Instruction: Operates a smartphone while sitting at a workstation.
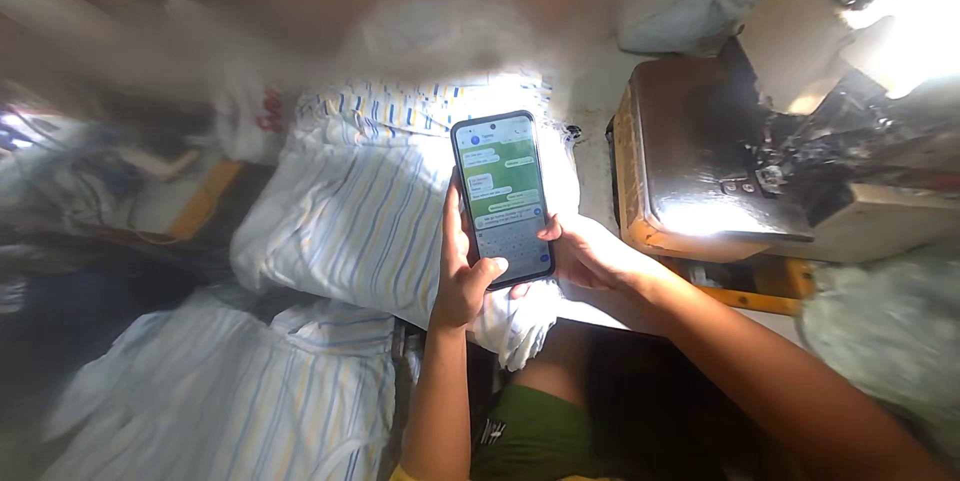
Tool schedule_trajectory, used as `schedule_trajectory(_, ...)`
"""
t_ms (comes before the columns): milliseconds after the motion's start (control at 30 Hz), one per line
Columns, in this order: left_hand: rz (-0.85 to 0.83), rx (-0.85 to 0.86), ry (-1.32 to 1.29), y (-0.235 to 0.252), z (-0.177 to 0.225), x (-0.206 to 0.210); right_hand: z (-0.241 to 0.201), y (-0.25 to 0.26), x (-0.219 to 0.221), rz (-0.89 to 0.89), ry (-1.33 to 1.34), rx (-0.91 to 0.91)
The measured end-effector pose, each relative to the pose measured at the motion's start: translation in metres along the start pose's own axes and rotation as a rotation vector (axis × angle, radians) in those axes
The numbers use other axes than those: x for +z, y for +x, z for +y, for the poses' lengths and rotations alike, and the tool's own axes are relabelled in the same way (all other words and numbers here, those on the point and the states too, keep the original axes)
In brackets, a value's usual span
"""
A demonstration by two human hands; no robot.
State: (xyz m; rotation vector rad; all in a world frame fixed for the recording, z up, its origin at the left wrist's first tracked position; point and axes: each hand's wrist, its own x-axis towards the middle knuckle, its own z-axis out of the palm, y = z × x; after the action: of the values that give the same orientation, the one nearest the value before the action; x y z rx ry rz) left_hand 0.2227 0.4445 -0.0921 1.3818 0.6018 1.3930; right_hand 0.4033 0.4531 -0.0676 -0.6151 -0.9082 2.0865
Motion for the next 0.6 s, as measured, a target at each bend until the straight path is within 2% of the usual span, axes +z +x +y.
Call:
schedule_trajectory(267,0.003,-0.007,-0.005,-0.001,0.000,0.000,0.003,0.002,-0.010,-0.118,0.018,-0.020)
schedule_trajectory(500,-0.009,0.009,0.011,-0.001,0.000,0.000,0.001,0.002,-0.005,-0.039,-0.006,0.019)
schedule_trajectory(600,-0.010,0.011,-0.008,-0.001,-0.001,-0.001,0.001,0.001,-0.006,-0.061,-0.006,0.012)
